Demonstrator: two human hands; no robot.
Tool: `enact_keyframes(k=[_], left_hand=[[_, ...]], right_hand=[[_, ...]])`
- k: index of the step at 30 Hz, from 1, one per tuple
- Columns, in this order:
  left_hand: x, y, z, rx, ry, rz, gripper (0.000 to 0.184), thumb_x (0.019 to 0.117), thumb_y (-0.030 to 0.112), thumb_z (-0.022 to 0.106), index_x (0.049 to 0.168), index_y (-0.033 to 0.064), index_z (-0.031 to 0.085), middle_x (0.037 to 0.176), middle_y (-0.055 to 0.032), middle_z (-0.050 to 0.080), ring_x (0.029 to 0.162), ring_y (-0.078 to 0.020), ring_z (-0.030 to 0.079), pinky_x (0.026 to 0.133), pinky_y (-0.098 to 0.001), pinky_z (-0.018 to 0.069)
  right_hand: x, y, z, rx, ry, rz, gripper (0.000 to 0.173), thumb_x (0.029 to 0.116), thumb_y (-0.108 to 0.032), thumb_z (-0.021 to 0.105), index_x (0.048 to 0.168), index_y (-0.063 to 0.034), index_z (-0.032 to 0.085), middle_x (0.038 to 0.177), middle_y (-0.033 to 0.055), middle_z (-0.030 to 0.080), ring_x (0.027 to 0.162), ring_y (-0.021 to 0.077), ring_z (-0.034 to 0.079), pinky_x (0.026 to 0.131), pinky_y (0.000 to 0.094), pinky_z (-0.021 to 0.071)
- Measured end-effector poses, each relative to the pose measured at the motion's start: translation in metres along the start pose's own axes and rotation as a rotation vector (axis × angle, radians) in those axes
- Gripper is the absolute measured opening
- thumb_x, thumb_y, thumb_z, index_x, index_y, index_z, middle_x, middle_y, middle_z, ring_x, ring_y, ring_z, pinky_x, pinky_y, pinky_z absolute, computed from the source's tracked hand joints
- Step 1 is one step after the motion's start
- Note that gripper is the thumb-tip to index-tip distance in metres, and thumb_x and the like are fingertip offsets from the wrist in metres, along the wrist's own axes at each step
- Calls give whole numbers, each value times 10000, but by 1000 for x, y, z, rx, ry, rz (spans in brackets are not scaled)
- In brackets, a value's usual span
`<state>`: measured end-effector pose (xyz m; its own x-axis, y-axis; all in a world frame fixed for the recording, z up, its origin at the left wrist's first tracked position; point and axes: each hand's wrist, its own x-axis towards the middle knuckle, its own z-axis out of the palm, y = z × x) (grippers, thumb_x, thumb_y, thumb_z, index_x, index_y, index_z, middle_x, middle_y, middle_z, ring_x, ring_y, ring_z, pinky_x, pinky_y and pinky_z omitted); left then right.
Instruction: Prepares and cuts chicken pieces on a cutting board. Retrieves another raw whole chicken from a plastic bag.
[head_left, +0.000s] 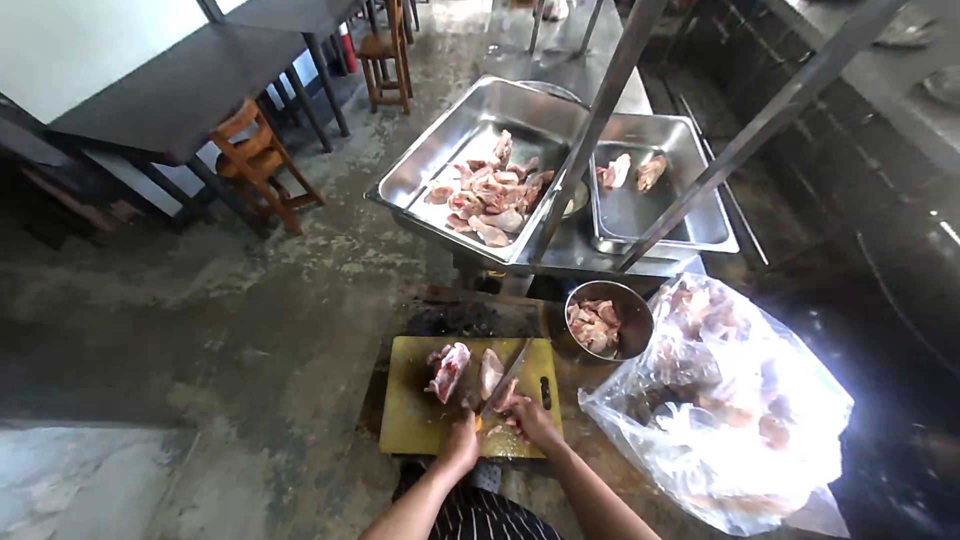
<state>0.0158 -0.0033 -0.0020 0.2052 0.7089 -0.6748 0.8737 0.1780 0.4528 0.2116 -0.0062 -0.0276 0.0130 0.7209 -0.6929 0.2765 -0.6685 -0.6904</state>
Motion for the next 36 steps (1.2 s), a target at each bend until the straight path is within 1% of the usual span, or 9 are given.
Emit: enact_keyframes(k=[4, 8, 9, 12, 17, 25, 29, 33, 36], left_hand=[[-23, 37, -24, 104, 156, 93, 433, 1068, 257, 490, 1459, 73, 499, 1144, -181, 723, 1069, -334, 722, 939, -527, 579], [-48, 69, -40, -13, 487, 343, 379, 983, 200, 653, 1280, -32, 612, 941, -172, 739, 863, -311, 747, 818, -492, 615], [-44, 66, -34, -30, 484, 332, 387, 977, 199, 660, 1281, -35, 609, 965, -178, 738, 876, -311, 747, 826, -488, 617], [-14, 25, 3, 36, 122, 39, 521, 1037, 248, 566, 1484, 4, 453, 1232, -222, 685, 1137, -366, 691, 998, -547, 556], [-3, -13, 11, 114, -50, -87, 539, 1038, 273, 561, 1508, 44, 429, 1322, -214, 650, 1202, -377, 664, 1012, -570, 547], [-79, -86, 5, 133, -120, -204, 503, 1022, 246, 572, 1475, 61, 461, 1242, -214, 691, 1150, -387, 688, 980, -598, 550], [-88, -96, 1, 162, -133, -249, 512, 1018, 283, 572, 1471, 68, 471, 1224, -226, 700, 1148, -408, 687, 971, -623, 545], [-92, -89, -6, 168, -127, -229, 490, 1000, 281, 582, 1435, 68, 509, 1190, -221, 711, 1118, -408, 699, 943, -621, 558], [-92, -85, -8, 166, -122, -209, 481, 987, 272, 585, 1418, 67, 523, 1168, -223, 715, 1103, -402, 704, 932, -617, 561]], right_hand=[[-5, -10, 1, -42, 26, 0, 373, 1110, -320, 413, 1297, -73, 622, 923, 80, 699, 662, 165, 647, 626, 356, 566], [-3, -7, 2, -54, 47, -27, 370, 1112, -326, 414, 1293, -84, 627, 871, 86, 680, 637, 165, 630, 613, 360, 558], [-1, -6, 2, -50, 57, -24, 367, 1110, -325, 419, 1285, -83, 633, 868, 87, 680, 643, 169, 634, 622, 366, 562], [0, -2, 4, -52, 41, 6, 372, 1106, -328, 432, 1296, -67, 617, 909, 92, 700, 691, 187, 657, 666, 388, 573], [0, -3, 5, 39, 41, -6, 364, 1112, -316, 419, 1235, -59, 646, 876, 81, 707, 710, 182, 682, 674, 377, 588], [-3, 16, -2, 586, 83, 11, 374, 1086, -207, 507, 1422, -45, 485, 926, 143, 694, 738, 224, 694, 663, 385, 602], [-23, 5, -15, 890, 51, -74, 282, 1079, -123, 466, 1346, -48, 516, 918, 134, 684, 754, 223, 678, 712, 412, 597], [-45, -30, -32, 1085, -66, -196, 290, 1090, -123, 429, 1357, -40, 504, 1017, 189, 697, 929, 308, 711, 894, 512, 591], [-61, -64, -39, 1090, 16, -201, 252, 1083, -114, 453, 1317, -45, 519, 892, 155, 680, 804, 279, 716, 810, 480, 624]])
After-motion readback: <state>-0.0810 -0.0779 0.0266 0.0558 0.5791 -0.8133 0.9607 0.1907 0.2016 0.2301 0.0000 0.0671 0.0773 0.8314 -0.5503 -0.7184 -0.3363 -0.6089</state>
